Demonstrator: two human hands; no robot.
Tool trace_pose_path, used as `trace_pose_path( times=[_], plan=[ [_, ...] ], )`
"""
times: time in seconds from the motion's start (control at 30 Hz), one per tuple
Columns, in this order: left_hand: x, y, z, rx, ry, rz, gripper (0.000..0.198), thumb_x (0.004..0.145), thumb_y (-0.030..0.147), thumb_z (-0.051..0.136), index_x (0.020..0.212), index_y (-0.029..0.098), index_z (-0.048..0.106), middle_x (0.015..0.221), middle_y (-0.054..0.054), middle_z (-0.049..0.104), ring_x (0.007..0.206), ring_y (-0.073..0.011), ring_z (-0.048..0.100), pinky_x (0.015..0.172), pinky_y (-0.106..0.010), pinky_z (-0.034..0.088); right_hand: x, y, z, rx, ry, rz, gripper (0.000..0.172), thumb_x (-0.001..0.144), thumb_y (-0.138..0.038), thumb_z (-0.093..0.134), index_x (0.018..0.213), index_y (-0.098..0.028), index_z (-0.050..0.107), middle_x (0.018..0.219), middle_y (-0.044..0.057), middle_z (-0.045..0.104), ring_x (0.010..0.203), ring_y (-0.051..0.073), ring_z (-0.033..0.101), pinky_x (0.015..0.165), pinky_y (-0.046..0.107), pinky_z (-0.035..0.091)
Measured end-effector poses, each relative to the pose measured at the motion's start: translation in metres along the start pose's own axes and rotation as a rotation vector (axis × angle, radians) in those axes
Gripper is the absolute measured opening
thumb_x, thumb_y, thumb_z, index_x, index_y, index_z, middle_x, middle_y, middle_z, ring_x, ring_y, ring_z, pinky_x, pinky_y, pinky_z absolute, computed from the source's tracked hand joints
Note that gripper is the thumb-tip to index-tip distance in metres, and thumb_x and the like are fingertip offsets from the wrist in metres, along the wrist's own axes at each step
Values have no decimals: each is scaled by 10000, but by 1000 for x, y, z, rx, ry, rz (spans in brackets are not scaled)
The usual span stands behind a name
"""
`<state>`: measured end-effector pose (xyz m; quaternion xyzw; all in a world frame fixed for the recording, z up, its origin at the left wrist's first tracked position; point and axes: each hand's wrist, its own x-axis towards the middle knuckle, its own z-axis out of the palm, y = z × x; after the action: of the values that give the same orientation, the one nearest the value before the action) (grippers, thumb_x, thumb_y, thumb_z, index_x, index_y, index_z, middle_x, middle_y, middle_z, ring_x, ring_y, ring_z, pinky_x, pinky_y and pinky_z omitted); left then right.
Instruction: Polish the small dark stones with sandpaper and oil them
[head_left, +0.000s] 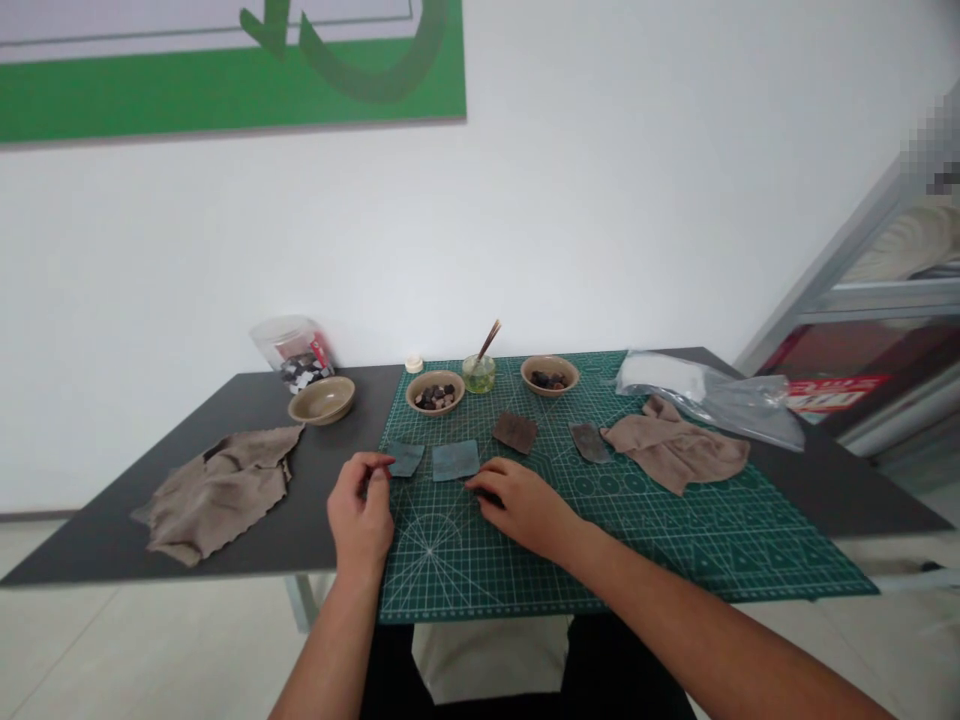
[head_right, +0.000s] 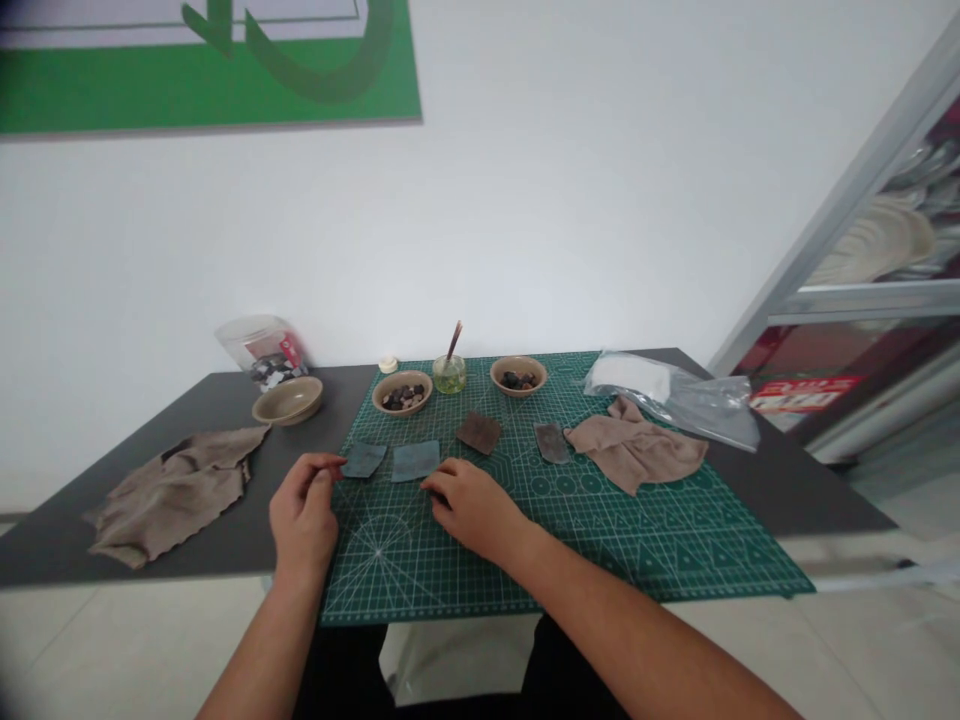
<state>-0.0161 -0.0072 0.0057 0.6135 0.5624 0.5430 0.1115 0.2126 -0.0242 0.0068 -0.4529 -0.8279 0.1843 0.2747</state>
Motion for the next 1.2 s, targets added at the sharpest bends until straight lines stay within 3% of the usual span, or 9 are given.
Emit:
trace_pose_path(
  times=[0.17, 0.3, 0.43, 0.53, 0.67, 0.77, 0.97, 1.07, 1.2],
  plan=[
    [-2, 10, 0, 133, 12, 32, 157, 840, 288, 506, 839, 203, 638, 756, -10, 630, 707, -179, 596, 660, -284, 452, 0, 1, -2, -18, 8, -34, 219, 806, -134, 647, 1013, -162, 713, 1052, 92, 665, 1011, 213, 617, 948, 374, 496],
    [10, 34, 5, 205, -128, 124, 163, 826, 300, 534, 905, 205, 641, 757, -12, 642, 678, -177, 581, 645, -284, 454, 0, 3, -8, 27, 71, -20, 179, 800, -103, 623, 948, -162, 704, 986, 75, 656, 938, 191, 621, 887, 334, 501],
    [46, 58, 17, 283, -266, 202, 175, 821, 305, 521, 909, 213, 641, 784, -17, 658, 697, -180, 586, 676, -291, 458, 2, 13, -27, 149, 281, 44, 183, 760, -87, 622, 909, -181, 672, 933, 37, 615, 815, 144, 601, 789, 279, 499],
    [82, 65, 30, 331, -282, 170, 194, 814, 325, 519, 912, 208, 639, 812, -26, 668, 708, -190, 596, 674, -300, 457, 4, 28, -46, 188, 412, 138, 142, 745, -97, 610, 849, -187, 648, 867, 15, 587, 731, 129, 571, 705, 262, 480],
    [117, 62, 49, 386, -205, 128, 200, 816, 320, 507, 916, 204, 635, 866, -59, 671, 763, -222, 613, 714, -332, 464, 5, 55, -73, 194, 583, 263, 84, 783, -178, 580, 837, -193, 643, 824, 15, 593, 717, 153, 566, 679, 287, 470],
    [124, 54, 62, 464, -281, 146, 237, 821, 320, 509, 967, 193, 646, 967, -96, 673, 867, -258, 625, 793, -368, 473, 11, 74, -89, 184, 660, 324, 117, 811, -251, 579, 876, -187, 652, 840, 28, 622, 744, 171, 583, 719, 317, 482],
    [113, 44, 72, 571, -553, 258, 283, 847, 302, 500, 1056, 233, 679, 1108, -91, 666, 1016, -287, 615, 868, -407, 465, 52, 99, -105, -73, 514, 346, 252, 793, -193, 601, 1039, -161, 645, 979, 79, 663, 839, 186, 608, 806, 332, 483],
    [112, 39, 70, 544, -530, 249, 282, 843, 266, 495, 1049, 228, 684, 1103, -89, 674, 1022, -277, 618, 887, -405, 467, 78, 108, -102, -210, 388, 361, 287, 827, -185, 568, 1107, -146, 620, 1041, 120, 671, 933, 212, 612, 862, 341, 467],
    [118, 25, 65, 485, -443, 225, 252, 833, 241, 484, 970, 187, 688, 1055, -105, 690, 1036, -281, 620, 924, -411, 470, 99, 123, -95, -285, 293, 440, 172, 825, -190, 570, 970, -131, 643, 992, 156, 690, 945, 254, 627, 863, 363, 465]
  ],
)
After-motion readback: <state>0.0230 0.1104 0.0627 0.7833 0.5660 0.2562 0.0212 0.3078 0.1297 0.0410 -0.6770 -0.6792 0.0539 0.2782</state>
